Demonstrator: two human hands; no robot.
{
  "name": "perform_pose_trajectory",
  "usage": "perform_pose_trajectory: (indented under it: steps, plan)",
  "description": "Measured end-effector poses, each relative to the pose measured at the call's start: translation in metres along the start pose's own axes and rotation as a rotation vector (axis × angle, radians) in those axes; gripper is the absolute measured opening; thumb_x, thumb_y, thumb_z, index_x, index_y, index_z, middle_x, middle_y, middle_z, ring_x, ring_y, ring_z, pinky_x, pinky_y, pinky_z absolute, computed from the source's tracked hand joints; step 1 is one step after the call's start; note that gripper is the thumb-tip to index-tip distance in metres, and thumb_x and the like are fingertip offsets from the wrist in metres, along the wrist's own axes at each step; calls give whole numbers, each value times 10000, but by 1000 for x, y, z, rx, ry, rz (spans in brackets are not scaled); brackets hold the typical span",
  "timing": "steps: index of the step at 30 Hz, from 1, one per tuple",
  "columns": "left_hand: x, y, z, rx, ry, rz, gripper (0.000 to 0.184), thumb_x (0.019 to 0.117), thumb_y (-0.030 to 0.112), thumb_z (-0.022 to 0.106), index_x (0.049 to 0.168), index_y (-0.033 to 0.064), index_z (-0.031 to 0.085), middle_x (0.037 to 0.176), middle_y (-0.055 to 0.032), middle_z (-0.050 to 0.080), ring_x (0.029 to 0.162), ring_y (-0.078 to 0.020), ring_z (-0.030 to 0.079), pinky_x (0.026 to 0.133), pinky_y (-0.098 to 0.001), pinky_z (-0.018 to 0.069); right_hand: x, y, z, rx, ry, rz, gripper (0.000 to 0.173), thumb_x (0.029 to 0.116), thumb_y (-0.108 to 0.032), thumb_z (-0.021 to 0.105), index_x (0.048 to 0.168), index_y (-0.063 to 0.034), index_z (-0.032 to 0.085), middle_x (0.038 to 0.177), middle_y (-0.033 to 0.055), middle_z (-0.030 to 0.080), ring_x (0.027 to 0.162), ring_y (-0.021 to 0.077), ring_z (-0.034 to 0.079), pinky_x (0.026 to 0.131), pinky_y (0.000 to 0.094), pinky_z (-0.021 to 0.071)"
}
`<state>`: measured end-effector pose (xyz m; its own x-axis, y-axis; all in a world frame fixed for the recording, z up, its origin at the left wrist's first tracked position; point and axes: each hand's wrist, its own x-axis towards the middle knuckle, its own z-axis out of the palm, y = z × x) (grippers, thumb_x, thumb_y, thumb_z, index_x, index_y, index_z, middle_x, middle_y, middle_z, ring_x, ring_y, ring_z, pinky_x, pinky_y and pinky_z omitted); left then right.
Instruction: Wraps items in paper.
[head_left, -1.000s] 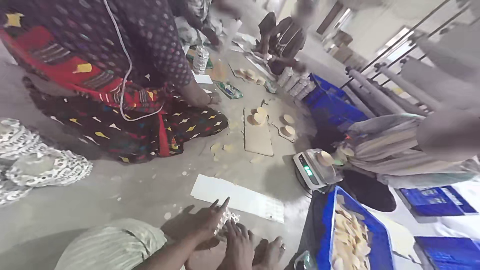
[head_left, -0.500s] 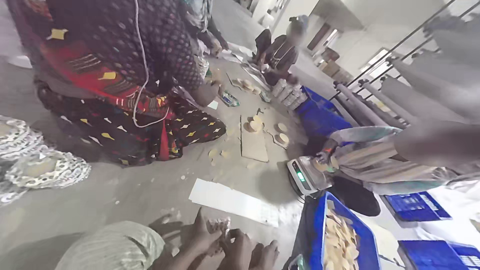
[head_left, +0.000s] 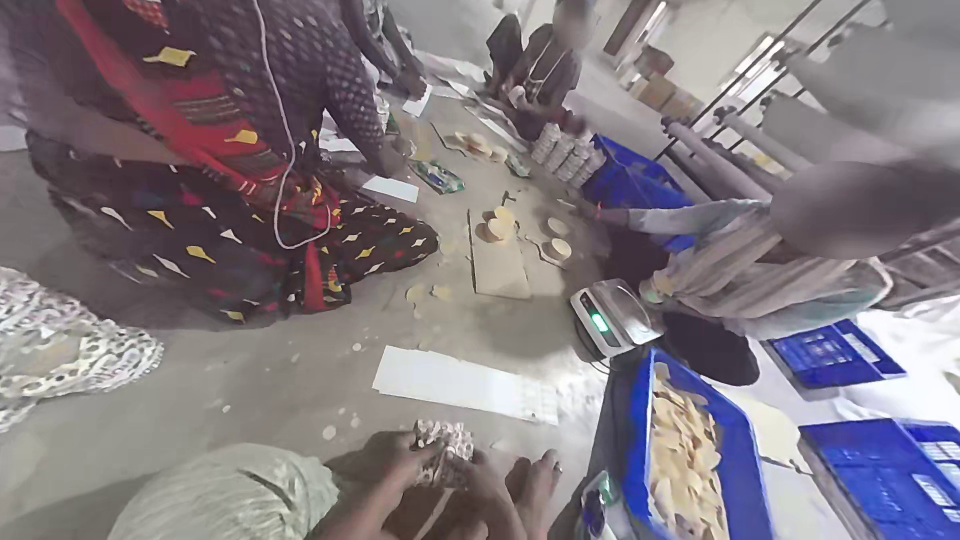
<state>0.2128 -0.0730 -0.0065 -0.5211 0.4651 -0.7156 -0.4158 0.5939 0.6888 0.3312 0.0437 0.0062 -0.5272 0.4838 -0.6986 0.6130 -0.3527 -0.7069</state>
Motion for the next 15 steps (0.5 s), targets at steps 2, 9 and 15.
perform_pose_trajectory:
  steps: [2, 9, 15]
  plan:
    - [-4, 0, 0, 11, -24, -4, 483, 920, 334, 779, 1210, -37, 671, 1182, -226, 678, 1134, -337, 637, 1003, -527, 493, 3, 2, -5, 3, 5, 40, 284, 1008, -158, 649, 1210, 38, 608, 981, 123, 689, 845, 170, 668, 809, 365, 566]
    - [-4, -3, 0, -8, -54, 27, 413, 938, 265, 763, 1188, -49, 665, 1146, -224, 673, 1083, -315, 641, 974, -502, 503, 4, 3, -8, -8, -5, 72, 316, 1001, -194, 662, 1226, 24, 618, 1019, 136, 696, 901, 194, 674, 846, 400, 563]
    - [-11, -1, -2, 99, 1, 67, 327, 950, 297, 744, 1040, -16, 723, 1019, -177, 695, 981, -289, 649, 916, -506, 508, 1, 7, -6, -5, 81, 54, 254, 1009, -208, 655, 1139, 10, 666, 973, 122, 704, 876, 200, 673, 844, 428, 554]
